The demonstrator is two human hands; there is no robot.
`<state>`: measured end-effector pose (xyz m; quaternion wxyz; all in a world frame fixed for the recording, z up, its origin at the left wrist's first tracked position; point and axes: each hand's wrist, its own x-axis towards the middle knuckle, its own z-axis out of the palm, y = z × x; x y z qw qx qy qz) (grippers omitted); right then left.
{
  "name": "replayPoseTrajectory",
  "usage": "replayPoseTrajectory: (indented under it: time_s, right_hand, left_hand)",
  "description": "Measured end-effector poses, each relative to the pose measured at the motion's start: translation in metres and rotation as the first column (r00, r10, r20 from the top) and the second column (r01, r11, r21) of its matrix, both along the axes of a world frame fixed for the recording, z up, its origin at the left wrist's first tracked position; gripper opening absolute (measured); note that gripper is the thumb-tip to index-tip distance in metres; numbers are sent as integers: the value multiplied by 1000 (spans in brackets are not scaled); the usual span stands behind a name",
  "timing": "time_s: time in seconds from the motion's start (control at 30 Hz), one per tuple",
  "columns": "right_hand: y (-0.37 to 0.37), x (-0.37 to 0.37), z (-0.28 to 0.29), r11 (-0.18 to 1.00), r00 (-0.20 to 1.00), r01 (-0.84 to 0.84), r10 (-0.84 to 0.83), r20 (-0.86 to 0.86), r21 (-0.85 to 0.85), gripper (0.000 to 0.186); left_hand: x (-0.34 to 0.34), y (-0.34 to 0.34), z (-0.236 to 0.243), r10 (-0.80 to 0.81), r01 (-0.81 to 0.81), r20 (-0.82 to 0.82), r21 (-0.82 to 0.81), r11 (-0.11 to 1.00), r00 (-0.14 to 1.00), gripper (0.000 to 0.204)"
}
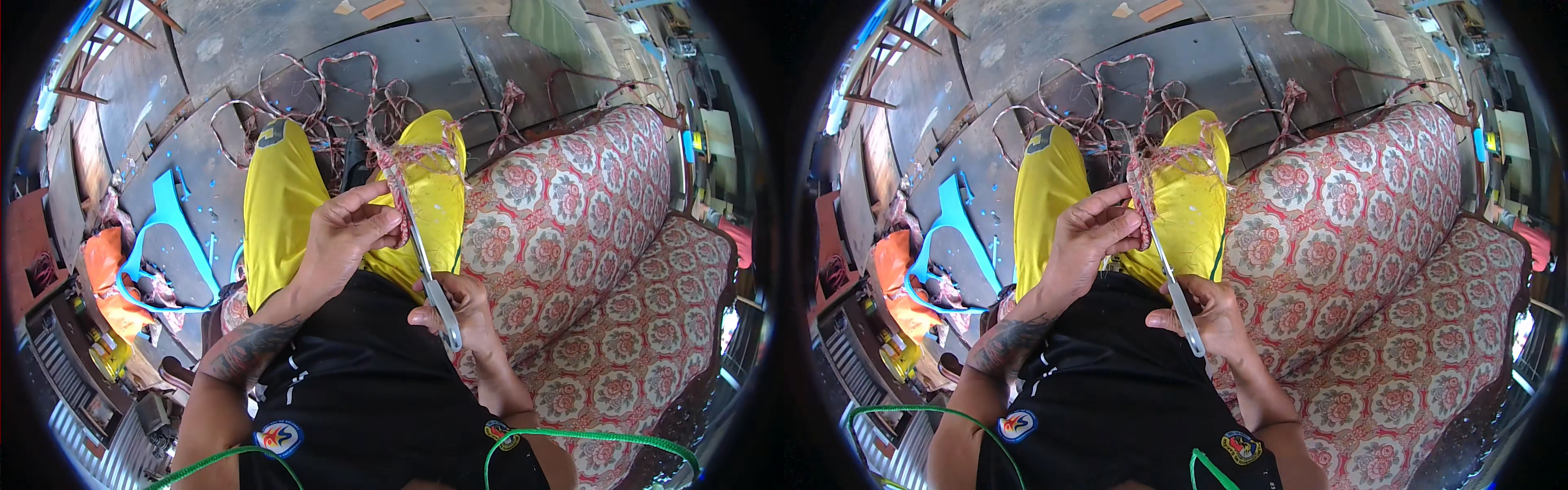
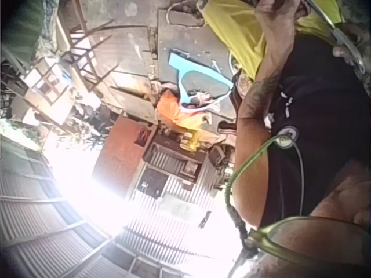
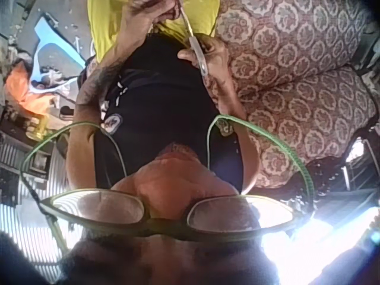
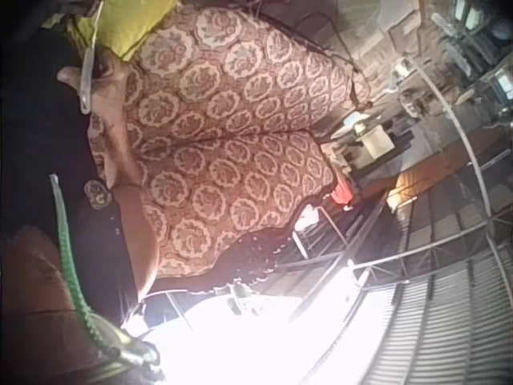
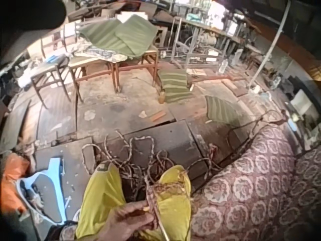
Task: Cutting strips of patterned fabric or cording from a roll using scissors.
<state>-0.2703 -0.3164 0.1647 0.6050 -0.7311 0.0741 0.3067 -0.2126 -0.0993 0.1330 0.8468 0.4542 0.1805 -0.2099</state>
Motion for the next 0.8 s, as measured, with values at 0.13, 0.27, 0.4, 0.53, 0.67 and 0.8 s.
replayPoseTrajectory:
  time_s: [0.13,0.27,0.4,0.53,0.67,0.8]
  right_hand:
    - [4,-1,4,1000,999,-4,6,46,-29,43]
    - [8,-2,8,992,996,-27,38,85,-127,41]
    - [11,-2,10,982,990,-55,77,115,-181,42]
    - [13,-2,12,970,981,-74,112,156,-230,41]
    - [15,-3,12,970,974,-68,115,194,-233,40]
    - [17,-4,12,968,976,-70,116,184,-240,40]
  left_hand:
    - [-3,1,0,21,-21,4,6,1000,1000,37]
    - [-5,5,0,17,-17,14,-7,1000,1000,36]
    - [-6,7,1,34,-34,12,-8,999,999,36]
    - [-6,9,2,50,-50,9,-27,998,999,36]
    - [-6,10,3,59,-58,23,-38,998,998,37]
    - [-6,10,4,71,-69,30,-53,996,997,38]
